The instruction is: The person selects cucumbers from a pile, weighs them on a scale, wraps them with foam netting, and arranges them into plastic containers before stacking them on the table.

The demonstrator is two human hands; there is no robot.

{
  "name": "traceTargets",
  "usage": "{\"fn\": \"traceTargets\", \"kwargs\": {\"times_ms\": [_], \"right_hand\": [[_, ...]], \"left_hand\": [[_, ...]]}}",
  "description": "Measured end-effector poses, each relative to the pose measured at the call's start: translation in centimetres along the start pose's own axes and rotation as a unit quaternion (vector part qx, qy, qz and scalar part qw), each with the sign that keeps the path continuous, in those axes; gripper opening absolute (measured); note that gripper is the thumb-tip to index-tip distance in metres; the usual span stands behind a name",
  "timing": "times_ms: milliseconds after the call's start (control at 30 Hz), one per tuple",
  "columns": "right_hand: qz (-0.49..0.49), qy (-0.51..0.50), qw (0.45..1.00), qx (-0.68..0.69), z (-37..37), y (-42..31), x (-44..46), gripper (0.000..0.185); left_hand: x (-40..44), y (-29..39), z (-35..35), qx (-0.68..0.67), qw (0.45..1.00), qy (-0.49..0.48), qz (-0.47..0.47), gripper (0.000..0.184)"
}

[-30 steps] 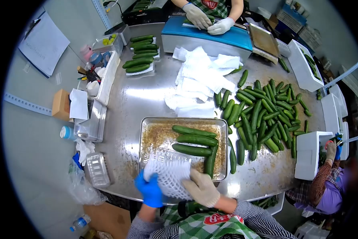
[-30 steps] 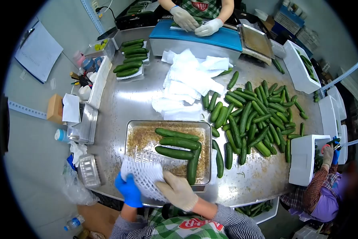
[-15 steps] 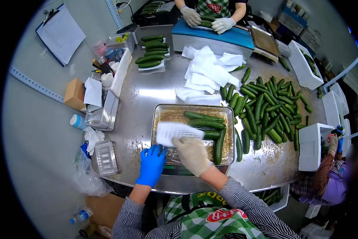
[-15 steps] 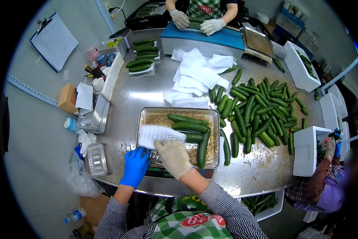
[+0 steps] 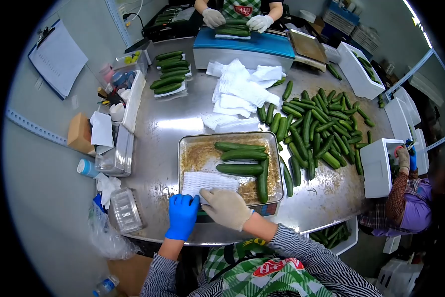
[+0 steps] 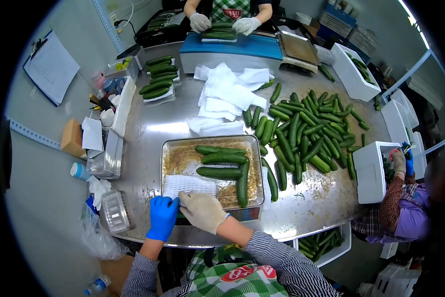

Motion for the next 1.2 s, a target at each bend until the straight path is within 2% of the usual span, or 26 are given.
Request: {"fn": "traceTargets", "kwargs": {"times_ms": [67,100,133,167,200,233,267,333,467,533,700,867,933,967,1000,1067,1133,1167,1200], "right_hand": [[-0.045,0.055,0.996,0.045,-2.3,0.9,-0.6,0.022],[-0.066,0.163,0.984,0.009,-5.2,1.8,-0.9,0.02],[-0.005,0.147,0.989,-0.033,-7.6,3.5,0.4,0.02],[0.06,0.155,0.983,-0.076,-9.4,6.1,0.9,0.031],[0.053,0.254,0.957,-0.131,-12.5,6.4,0.3,0.033],[0.101,0.264,0.943,-0.176,-13.1,7.9,0.4,0.036],[0.111,0.211,0.957,-0.163,-11.7,11.1,1.2,0.038],[0.102,0.137,0.979,-0.111,-11.2,12.9,2.6,0.036],[0.128,0.126,0.983,-0.022,-11.7,14.5,2.8,0.029],[0.175,0.132,0.975,0.04,-11.7,16.1,2.1,0.027],[0.281,0.124,0.928,0.211,-12.2,18.5,1.0,0.039],[0.293,0.094,0.912,0.272,-11.9,18.1,0.7,0.04],[0.3,0.075,0.896,0.319,-11.7,16.9,0.2,0.041],[0.31,0.04,0.89,0.331,-11.6,16.0,0.1,0.029],[0.249,0.031,0.931,0.266,-11.4,14.5,0.5,0.027],[0.117,0.014,0.985,0.127,-10.0,10.6,0.4,0.026],[0.099,-0.011,0.977,0.188,-8.3,8.0,-0.5,0.03],[0.007,0.113,0.987,0.111,-8.1,6.8,-1.7,0.027],[0.077,0.034,0.981,0.174,-6.4,7.8,-1.8,0.034]], "left_hand": [[0.9,0.2,-0.8,-0.003,1.0,0.0,0.017,0.023],[1.5,0.4,-1.6,-0.001,1.0,0.009,0.029,0.023],[1.8,0.7,-1.9,-0.001,0.999,0.017,0.041,0.023],[1.8,0.8,-1.4,-0.012,0.999,-0.006,0.05,0.023],[1.6,0.7,-0.9,-0.023,0.997,-0.029,0.06,0.023],[1.5,0.6,-0.5,-0.034,0.995,-0.052,0.072,0.023],[1.4,0.4,-0.3,-0.045,0.995,-0.061,0.072,0.023],[1.3,0.2,0.0,-0.066,0.992,-0.077,0.069,0.023],[1.5,0.0,0.1,-0.09,0.991,-0.075,0.059,0.024],[1.5,0.1,0.1,-0.092,0.99,-0.083,0.06,0.024],[2.6,-0.4,-0.1,-0.116,0.985,-0.123,0.03,0.023],[5.6,-0.5,-3.5,-0.208,0.967,-0.146,-0.012,0.025],[6.1,-0.9,-4.2,-0.212,0.971,-0.092,-0.054,0.028],[6.3,-0.9,-4.6,-0.214,0.972,-0.064,-0.075,0.03],[6.8,-1.0,-4.2,-0.307,0.939,-0.032,-0.148,0.031],[8.5,0.5,-2.3,-0.478,0.83,0.038,-0.285,0.035],[9.0,4.0,2.1,-0.654,0.676,0.05,-0.335,0.042],[9.3,4.8,2.4,-0.655,0.664,0.064,-0.356,0.042],[9.8,5.4,2.7,-0.656,0.65,0.078,-0.376,0.042]]}}
Point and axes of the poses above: each hand's wrist, its own x-axis towards the middle knuckle, its own z-axis out of the palm, y = z × x, the point moved 9 cm from there along x, towards the middle knuckle, and after that the axes turned 9 degrees about z, right-handed, at the moved point
